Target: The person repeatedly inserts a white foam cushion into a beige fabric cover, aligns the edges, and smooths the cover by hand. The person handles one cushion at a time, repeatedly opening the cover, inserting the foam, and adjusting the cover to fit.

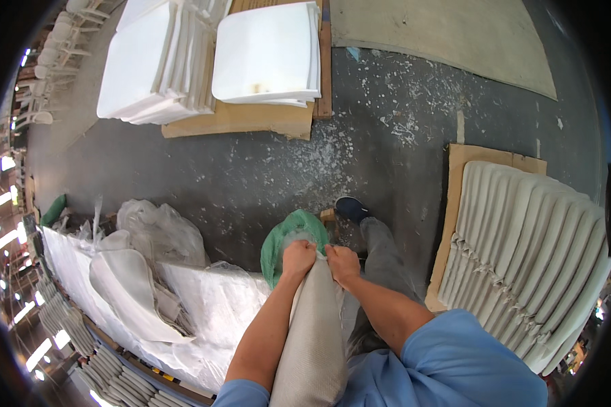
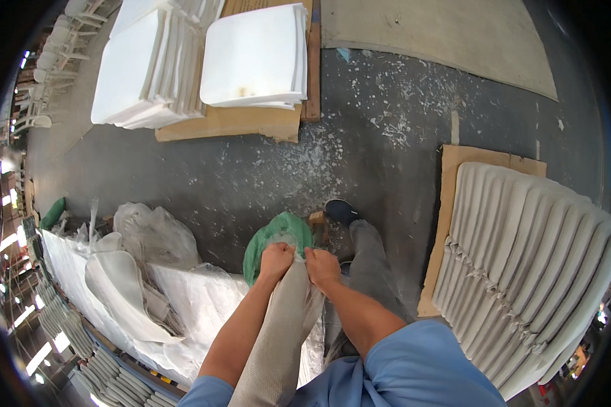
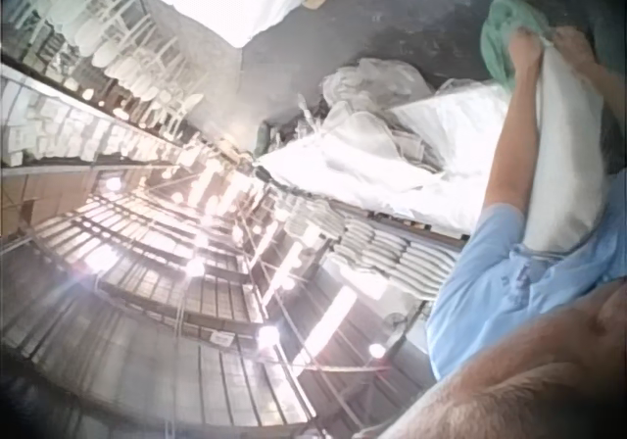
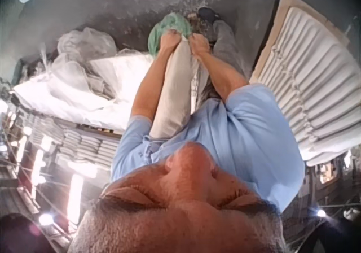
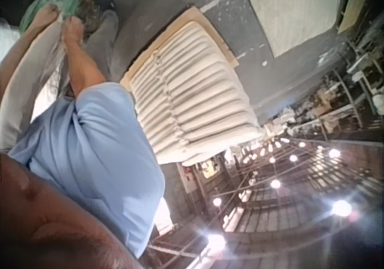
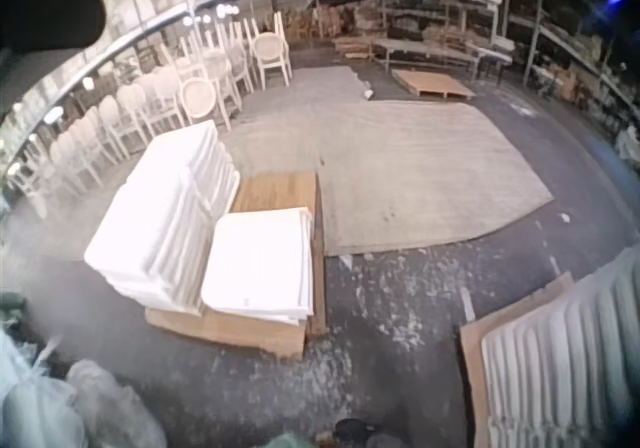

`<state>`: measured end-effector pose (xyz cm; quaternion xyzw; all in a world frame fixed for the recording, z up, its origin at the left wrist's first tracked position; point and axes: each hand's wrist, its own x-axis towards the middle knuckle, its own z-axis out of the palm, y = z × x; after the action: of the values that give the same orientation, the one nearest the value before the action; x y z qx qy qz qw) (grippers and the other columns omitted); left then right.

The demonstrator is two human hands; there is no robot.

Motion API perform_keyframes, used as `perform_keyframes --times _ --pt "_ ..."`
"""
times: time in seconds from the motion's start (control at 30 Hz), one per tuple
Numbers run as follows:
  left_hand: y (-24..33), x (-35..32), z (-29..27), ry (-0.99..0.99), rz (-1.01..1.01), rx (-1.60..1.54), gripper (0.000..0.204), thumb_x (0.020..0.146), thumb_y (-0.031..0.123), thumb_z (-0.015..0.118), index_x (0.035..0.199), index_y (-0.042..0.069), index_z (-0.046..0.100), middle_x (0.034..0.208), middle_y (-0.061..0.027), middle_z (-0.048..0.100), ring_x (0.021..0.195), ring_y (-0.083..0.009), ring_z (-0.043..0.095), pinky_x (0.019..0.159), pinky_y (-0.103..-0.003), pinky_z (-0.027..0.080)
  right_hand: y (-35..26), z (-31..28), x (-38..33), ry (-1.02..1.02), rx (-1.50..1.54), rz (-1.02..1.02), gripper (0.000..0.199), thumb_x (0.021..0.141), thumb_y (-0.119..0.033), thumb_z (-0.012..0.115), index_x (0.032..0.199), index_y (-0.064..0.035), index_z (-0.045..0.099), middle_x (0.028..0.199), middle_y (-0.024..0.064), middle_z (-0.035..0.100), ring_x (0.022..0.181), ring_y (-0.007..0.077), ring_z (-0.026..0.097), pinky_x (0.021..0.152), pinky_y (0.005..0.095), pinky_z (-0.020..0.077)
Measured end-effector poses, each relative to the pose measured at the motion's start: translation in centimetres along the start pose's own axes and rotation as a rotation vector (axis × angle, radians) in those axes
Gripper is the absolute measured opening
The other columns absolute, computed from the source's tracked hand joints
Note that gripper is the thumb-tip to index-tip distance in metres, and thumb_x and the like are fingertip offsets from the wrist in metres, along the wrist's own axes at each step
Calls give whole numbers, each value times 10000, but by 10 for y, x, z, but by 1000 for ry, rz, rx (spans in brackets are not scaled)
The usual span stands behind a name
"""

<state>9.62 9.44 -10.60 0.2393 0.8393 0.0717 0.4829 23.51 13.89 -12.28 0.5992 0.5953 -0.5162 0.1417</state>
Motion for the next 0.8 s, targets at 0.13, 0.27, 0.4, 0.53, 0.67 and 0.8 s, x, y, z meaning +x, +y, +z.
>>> perform_keyframes --times 0.13,0.27,0.4,0.53,0.67,0.8 --pt "-20 -4 -8 -106 -132 -204 465 946 392 619 1062 -52 698 962 -220 703 912 -357 666 831 -419 514 -4 -8 -4 -40 95 5 581 984 -539 470 862 -18 697 896 230 686 880 435 652 797 496 477" --pt "-10 -17 -34 -332 -228 -570 501 970 422 655 1112 -58 654 946 -74 700 803 -151 645 699 -306 517 -3 -22 -7 -83 138 112 602 965 -564 482 881 -9 701 935 251 694 937 439 658 837 509 476" --pt "-14 -23 -43 -551 -248 -740 468 976 385 665 1190 -30 625 1006 -67 689 856 -131 638 717 -287 521 -15 -17 -15 -33 89 88 603 929 -569 540 827 12 669 875 258 684 890 433 665 801 504 482" --pt "-19 -22 -30 -448 -191 -699 400 983 358 652 1126 -16 656 938 -54 676 824 -127 613 707 -292 502 -25 -20 -6 -114 127 137 546 894 -535 601 884 7 669 857 244 687 856 431 669 769 500 490" --pt "-19 -20 -17 -270 -102 -579 343 978 319 648 1058 -11 697 932 -80 690 839 -150 596 762 -314 484 -32 -27 -12 -28 50 81 435 890 -443 650 878 -8 658 858 216 693 831 410 673 750 493 494" --pt "-16 -20 -8 -241 -159 -635 338 972 301 644 1007 -30 703 914 -108 698 840 -180 592 789 -345 482 -45 -59 -33 158 292 -404 304 927 -318 638 927 -16 679 935 168 705 870 353 673 791 455 504"
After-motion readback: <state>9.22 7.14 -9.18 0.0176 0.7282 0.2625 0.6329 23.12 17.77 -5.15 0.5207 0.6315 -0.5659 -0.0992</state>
